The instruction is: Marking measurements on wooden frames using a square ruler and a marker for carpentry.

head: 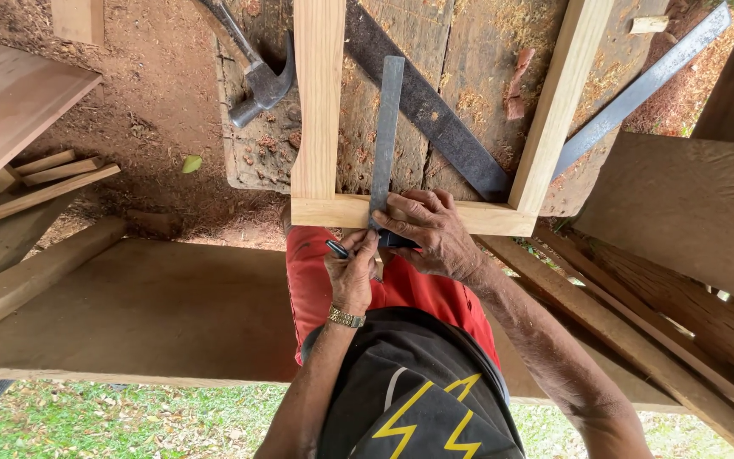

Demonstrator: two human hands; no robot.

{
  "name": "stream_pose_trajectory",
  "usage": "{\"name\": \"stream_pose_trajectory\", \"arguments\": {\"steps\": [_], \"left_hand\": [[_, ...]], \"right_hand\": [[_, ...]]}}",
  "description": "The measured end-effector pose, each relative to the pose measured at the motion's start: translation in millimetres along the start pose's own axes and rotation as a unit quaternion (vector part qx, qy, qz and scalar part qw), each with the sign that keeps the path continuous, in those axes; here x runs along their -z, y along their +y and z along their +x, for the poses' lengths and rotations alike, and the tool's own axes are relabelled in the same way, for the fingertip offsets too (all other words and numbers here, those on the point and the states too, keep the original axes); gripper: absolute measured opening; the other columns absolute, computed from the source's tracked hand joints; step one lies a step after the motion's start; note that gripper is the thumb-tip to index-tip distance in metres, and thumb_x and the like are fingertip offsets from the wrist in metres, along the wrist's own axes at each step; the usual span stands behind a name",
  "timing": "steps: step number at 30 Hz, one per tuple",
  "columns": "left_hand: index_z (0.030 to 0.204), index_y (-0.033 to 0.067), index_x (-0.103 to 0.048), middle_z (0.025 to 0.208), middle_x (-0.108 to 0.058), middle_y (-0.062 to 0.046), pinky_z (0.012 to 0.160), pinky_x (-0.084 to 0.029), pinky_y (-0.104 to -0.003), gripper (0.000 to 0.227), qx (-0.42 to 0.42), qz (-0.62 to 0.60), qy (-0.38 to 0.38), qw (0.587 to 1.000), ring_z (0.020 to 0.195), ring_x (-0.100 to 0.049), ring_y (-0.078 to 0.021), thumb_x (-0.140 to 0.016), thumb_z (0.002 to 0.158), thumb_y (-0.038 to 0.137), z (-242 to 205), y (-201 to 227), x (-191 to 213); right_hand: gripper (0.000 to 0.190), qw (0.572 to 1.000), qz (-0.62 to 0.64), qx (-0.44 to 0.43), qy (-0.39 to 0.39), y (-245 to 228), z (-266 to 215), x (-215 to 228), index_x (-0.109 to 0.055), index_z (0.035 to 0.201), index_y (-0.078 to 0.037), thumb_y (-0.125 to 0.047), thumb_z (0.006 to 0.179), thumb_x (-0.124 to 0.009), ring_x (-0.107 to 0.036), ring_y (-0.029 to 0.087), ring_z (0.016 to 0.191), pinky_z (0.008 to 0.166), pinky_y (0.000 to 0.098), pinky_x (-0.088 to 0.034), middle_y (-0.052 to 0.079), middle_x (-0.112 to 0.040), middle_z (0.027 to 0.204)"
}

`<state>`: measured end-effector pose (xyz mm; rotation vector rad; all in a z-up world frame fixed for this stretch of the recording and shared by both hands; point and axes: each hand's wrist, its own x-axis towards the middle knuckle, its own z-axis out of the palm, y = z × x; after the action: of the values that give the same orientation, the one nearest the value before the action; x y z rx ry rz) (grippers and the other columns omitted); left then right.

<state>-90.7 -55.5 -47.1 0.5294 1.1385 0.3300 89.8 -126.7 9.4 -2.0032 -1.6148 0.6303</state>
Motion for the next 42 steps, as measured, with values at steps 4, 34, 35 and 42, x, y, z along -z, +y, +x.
{"name": "stream_pose_trajectory", "arguments": {"steps": [4,34,35,42], "left_hand": [[0.099,-0.0020,-0.074,0.067,-0.056,0.007,0.042,-0.027,-0.022,0.018,0.007,0.012,-0.004,1.000,0.047,-0.035,-0.0008,-0.078,0.093,0.015,0,6,-1],[0.095,0.0004,-0.076,0.067,-0.065,0.003,0.041,-0.029,-0.024,0.024,0.010,0.193,-0.032,0.981,0.046,-0.039,-0.0020,-0.074,0.095,0.024,-3,38,2],[0.089,0.0005,-0.076,0.069,-0.069,0.002,0.042,-0.031,-0.024,0.029,-0.080,0.315,-0.005,0.946,0.047,-0.044,-0.0020,-0.073,0.095,0.029,-5,39,5],[0.119,-0.0035,-0.068,0.103,-0.067,-0.014,0.078,-0.054,-0.027,0.062,-0.467,0.351,-0.020,0.811,0.084,-0.065,-0.0185,-0.028,0.115,0.044,-58,149,-57]], "right_hand": [[0.072,1.000,0.001,0.009,0.007,-5,3,6,-0.065,0.139,-0.023,-0.031,0.071,-0.089,-0.054,0.032,0.129,0.105,0.0515,-0.040,0.006,-0.059,0.142],[0.072,1.000,0.016,0.006,0.010,-4,8,8,-0.068,0.135,-0.018,-0.029,0.067,-0.090,-0.056,0.029,0.122,0.100,0.0489,-0.042,0.003,-0.060,0.139],[0.072,1.000,0.011,0.008,0.008,-5,8,10,-0.069,0.134,-0.017,-0.028,0.066,-0.090,-0.056,0.028,0.121,0.100,0.0487,-0.042,0.003,-0.061,0.139],[0.075,1.000,0.009,0.004,-0.008,-3,6,9,-0.069,0.136,-0.018,-0.018,0.063,-0.088,-0.058,0.026,0.124,0.103,0.0463,-0.043,0.002,-0.061,0.141]]}}
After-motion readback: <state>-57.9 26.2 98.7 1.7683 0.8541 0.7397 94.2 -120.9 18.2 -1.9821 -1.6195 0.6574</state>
